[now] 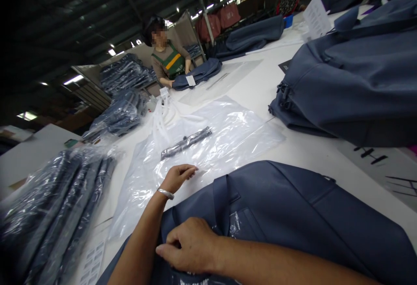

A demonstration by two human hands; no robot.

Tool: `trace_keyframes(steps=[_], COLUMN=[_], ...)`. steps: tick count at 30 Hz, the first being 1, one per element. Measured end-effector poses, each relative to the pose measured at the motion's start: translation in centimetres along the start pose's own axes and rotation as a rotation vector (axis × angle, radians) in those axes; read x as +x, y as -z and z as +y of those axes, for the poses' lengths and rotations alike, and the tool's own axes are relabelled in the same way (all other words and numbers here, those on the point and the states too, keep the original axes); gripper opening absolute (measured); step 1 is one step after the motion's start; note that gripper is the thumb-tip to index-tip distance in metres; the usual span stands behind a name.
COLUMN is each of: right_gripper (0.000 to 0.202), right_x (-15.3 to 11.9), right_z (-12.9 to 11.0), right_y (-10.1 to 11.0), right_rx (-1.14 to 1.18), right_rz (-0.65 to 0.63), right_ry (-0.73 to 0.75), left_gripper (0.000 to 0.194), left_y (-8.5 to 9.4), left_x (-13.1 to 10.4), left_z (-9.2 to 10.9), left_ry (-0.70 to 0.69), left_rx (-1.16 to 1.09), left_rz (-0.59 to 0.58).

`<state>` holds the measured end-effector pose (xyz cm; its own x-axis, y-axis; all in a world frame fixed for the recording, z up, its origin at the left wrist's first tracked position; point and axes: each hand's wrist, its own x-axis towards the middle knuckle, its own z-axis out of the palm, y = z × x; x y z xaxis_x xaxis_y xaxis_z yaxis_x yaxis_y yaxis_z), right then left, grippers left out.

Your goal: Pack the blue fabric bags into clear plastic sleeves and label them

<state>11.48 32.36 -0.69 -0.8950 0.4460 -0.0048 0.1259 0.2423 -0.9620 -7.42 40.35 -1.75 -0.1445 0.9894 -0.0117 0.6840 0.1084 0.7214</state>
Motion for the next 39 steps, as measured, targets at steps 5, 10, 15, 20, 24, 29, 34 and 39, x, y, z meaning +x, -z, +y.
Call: trace_keyframes(steps=[5, 10, 15, 20, 24, 29, 34, 39], right_gripper=[0.027, 0.025, 0.033, 0.025, 0.013, 0.021, 0.026, 0.030], right_x=[0.2, 0.5, 2.6, 6.1, 7.1, 6.5, 5.6, 6.3], right_z=[-0.8, -2.0, -0.2, 1.3, 1.8, 3.3, 3.9, 4.7], right_y=[0.5, 4.6, 10.7, 14.6, 16.7, 17.5, 15.1, 13.7], right_rx=[-0.012, -0.186, -0.658, -0.912, -0.882, -0.693, -0.779, -0.901], right_rz=[0.136, 0.307, 0.589, 0.307, 0.190, 0.254, 0.503, 0.159], right_ry=[0.198, 0.471, 0.293, -0.015, -0.039, 0.035, 0.329, 0.593], left_gripper=[0.033, 0.027, 0.026, 0.019, 0.029, 0.033, 0.043, 0.045], left_y=[-0.4, -1.0, -1.2, -1.3, -1.2, -0.9, -1.3, -1.3], left_x=[-0.1, -0.4, -0.6, -0.5, -0.6, -0.7, -0.7, -0.5], left_z=[-0.1, 0.3, 0.5, 0.4, 0.1, -0.5, -1.1, -1.3], left_ry=[-0.032, -0.109, -0.175, -0.213, -0.196, -0.147, -0.067, -0.069], left_rx=[0.117, 0.162, 0.090, 0.039, -0.009, -0.086, -0.130, -0.140], left_rz=[0.097, 0.178, 0.213, 0.216, 0.210, 0.171, 0.146, 0.152])
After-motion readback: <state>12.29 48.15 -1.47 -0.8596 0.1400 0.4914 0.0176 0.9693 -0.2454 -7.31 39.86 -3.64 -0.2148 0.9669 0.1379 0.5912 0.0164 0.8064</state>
